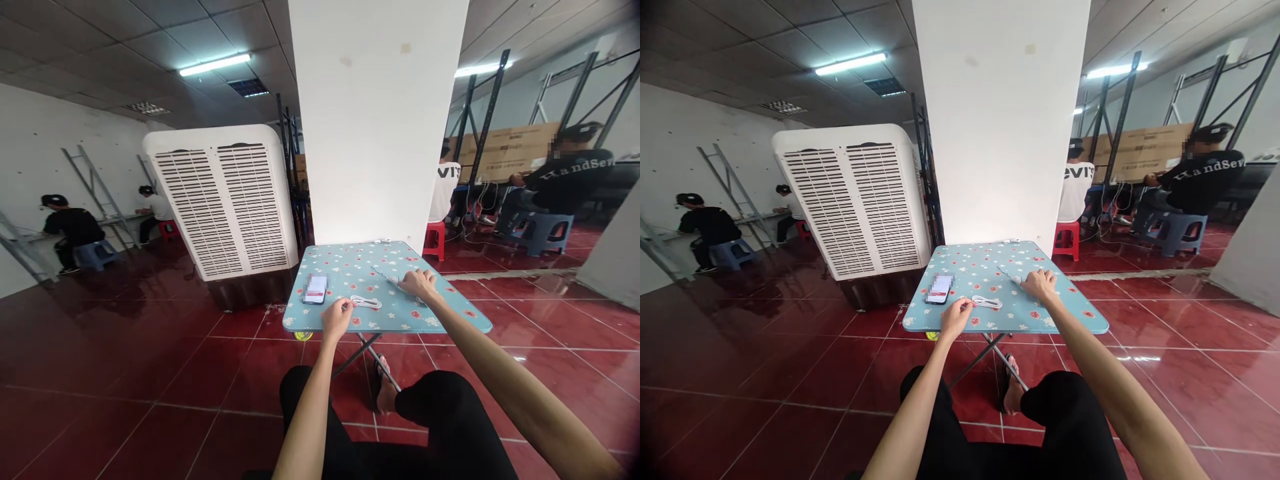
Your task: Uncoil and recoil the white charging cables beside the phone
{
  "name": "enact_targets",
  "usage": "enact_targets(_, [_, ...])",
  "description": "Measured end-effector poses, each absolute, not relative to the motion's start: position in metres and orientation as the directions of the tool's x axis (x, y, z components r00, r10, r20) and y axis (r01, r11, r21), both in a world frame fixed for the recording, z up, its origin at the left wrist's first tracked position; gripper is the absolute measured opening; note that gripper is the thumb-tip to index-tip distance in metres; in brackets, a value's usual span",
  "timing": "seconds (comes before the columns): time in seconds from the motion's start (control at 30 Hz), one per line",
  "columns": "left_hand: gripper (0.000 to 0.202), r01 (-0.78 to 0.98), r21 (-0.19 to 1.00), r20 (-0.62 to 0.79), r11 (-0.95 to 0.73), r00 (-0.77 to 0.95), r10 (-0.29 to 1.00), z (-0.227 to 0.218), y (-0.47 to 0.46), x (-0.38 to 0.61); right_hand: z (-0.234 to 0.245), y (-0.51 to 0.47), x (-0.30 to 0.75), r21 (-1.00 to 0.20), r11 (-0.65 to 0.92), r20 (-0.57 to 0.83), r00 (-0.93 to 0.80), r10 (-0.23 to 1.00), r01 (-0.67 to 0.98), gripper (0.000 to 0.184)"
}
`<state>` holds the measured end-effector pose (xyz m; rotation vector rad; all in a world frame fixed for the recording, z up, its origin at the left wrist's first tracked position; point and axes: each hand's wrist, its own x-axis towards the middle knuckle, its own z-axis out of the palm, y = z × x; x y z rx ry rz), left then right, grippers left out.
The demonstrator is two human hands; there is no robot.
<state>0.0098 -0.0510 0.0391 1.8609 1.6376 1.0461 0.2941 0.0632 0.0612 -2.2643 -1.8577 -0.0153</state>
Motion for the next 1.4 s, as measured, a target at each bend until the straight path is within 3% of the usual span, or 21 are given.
enact_targets(0.17, [0.028,0.642,0.744,0.245,-0.185,-0.004,0.97,0.042,-0.053,0.011,0.059,0.047,0.288,-0.177,-0.046,0.21,0.083,0.974,0.983,0.035])
enact_targets(0.23, [0.028,0.642,0.744,0.247,-0.185,-0.007,0.969,0.042,-0.053,0.011,0.059,0.036,0.285,-0.269,-0.037,0.274,0.114,0.955,0.962,0.033])
enact_targets(0.3, [0.028,0.645,0.743,0.247,-0.178,-0.017,0.969,0.042,-0.053,0.012,0.057,0.021,0.281,-0.446,0.017,0.31,0.136,0.941,0.895,0.032])
enact_targets(0.4, [0.027,0.645,0.747,0.247,-0.161,-0.044,0.968,0.041,-0.051,0.013,0.053,-0.003,0.268,-0.779,0.218,0.332,0.092,0.939,0.589,0.034])
enact_targets(0.5, [0.026,0.631,0.76,0.254,-0.157,-0.065,0.965,0.041,-0.05,0.013,0.045,-0.022,0.243,-0.927,0.351,0.365,0.109,0.925,0.129,0.047])
enact_targets(0.57, [0.025,0.62,0.767,0.259,-0.166,-0.062,0.964,0.041,-0.05,0.013,0.041,-0.028,0.221,-0.945,0.307,0.295,0.107,0.95,-0.117,0.051])
enact_targets(0.67, [0.024,0.609,0.773,0.274,-0.178,-0.068,0.959,0.041,-0.05,0.012,0.035,-0.029,0.192,-0.934,0.22,0.213,0.055,0.976,-0.283,0.05])
enact_targets(0.9, [0.021,0.598,0.752,0.398,-0.277,-0.077,0.914,0.039,-0.055,0.011,0.031,-0.028,0.173,-0.955,0.073,0.085,-0.029,0.996,-0.288,0.034])
enact_targets(1.0, [0.024,0.593,0.724,0.462,-0.354,-0.035,0.886,0.038,-0.057,0.011,0.032,-0.026,0.177,-0.931,0.014,0.049,-0.087,0.995,-0.366,0.029])
enact_targets(1.4, [0.023,0.582,0.714,0.498,-0.39,-0.03,0.867,0.037,-0.053,0.009,0.034,-0.022,0.173,-0.932,0.002,0.028,-0.067,0.997,-0.364,0.041])
